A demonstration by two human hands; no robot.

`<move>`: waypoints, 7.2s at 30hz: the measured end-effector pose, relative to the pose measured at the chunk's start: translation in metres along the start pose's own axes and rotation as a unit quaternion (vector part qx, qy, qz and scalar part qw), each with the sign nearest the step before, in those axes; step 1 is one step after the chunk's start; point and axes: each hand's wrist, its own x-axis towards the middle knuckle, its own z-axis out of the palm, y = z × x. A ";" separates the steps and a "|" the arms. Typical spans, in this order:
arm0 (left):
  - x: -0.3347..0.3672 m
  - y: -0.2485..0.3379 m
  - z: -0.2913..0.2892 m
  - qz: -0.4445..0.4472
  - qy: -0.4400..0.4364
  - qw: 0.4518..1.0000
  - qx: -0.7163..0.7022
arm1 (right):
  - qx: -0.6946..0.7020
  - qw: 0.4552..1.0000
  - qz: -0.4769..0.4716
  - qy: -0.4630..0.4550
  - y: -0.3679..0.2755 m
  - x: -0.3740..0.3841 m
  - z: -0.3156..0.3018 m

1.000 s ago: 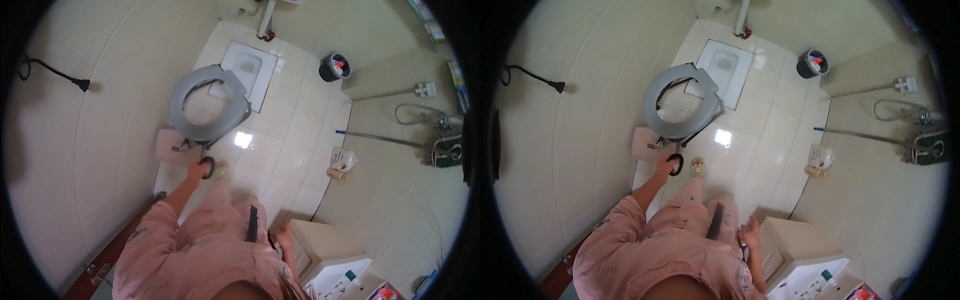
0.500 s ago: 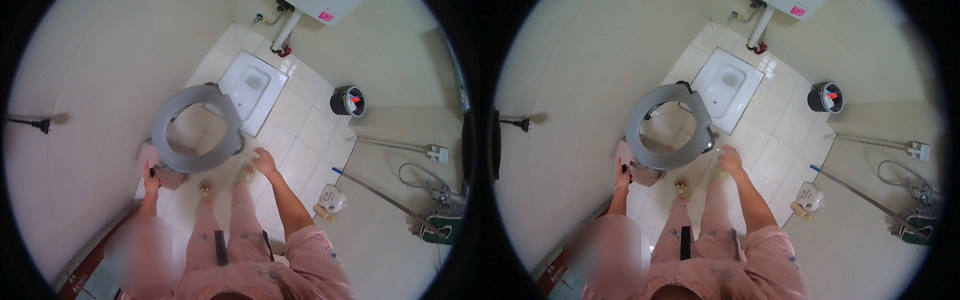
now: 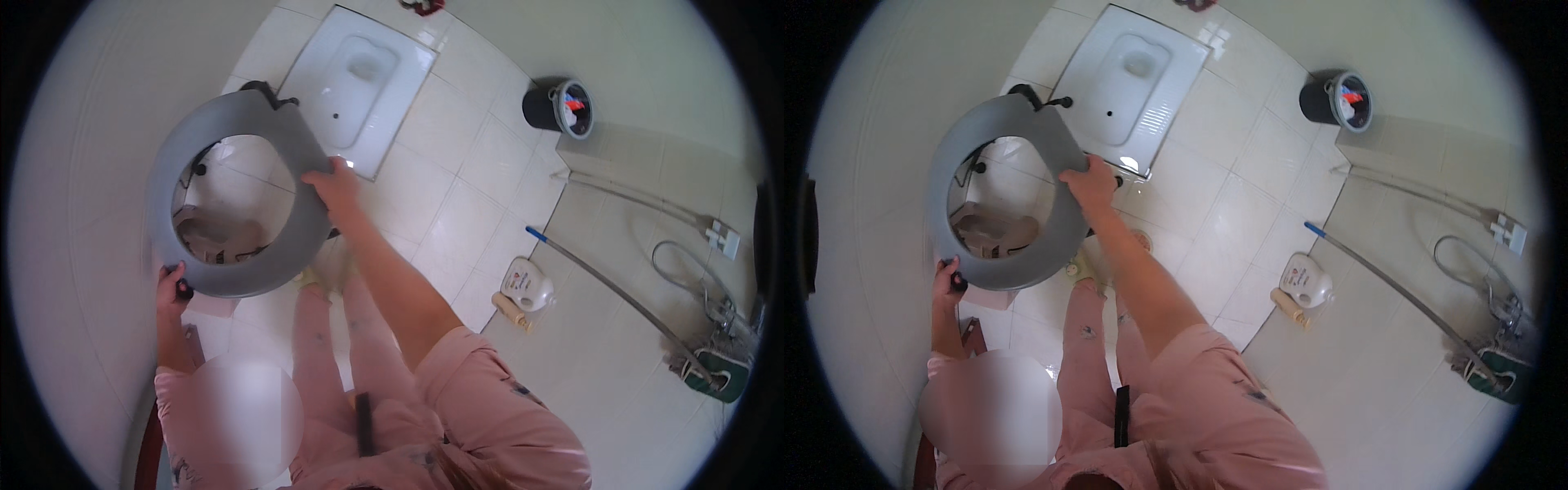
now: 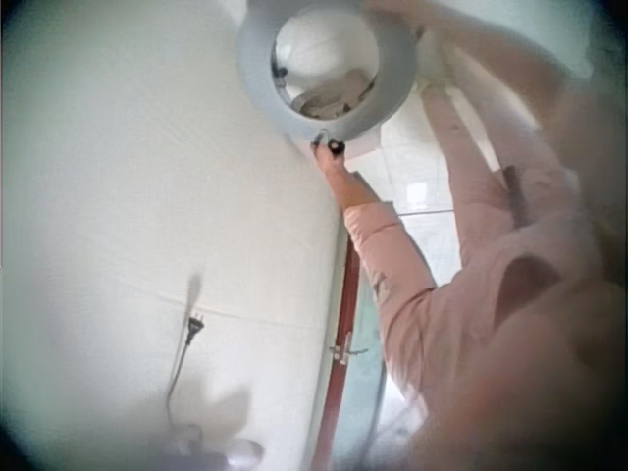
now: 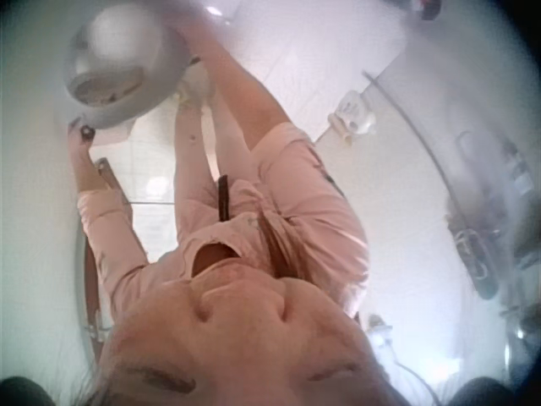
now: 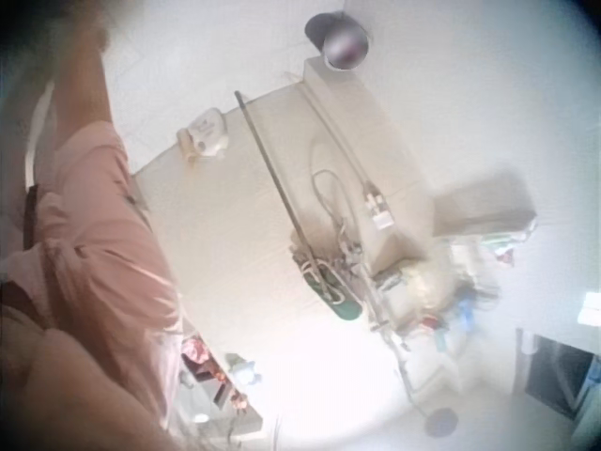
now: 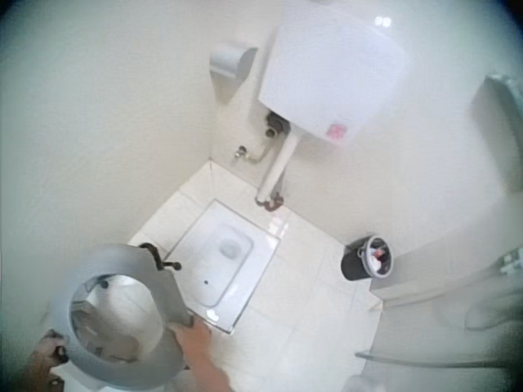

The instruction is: The person cleans the bathroom by wiping the toilet tank and seat, rinsing a pink basin, and wiping the sink and mirror. They then move to the living room and place a bag on the sofa.

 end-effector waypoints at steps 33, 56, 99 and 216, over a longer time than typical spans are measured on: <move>-0.125 -0.256 0.225 0.142 -0.173 0.869 0.442 | -0.052 0.993 -0.103 0.031 0.212 -0.126 -0.217; -0.060 -0.241 -0.083 0.276 -0.109 0.940 0.170 | -0.400 0.884 -0.004 -0.243 0.202 -0.240 -0.004; -0.828 -0.463 -0.192 0.255 0.622 0.680 -0.291 | -0.502 0.203 0.051 -0.839 0.148 -0.934 -0.028; -0.504 -0.788 -0.658 -0.382 0.376 0.651 -0.537 | -0.749 0.217 0.079 -0.621 0.629 -1.283 0.571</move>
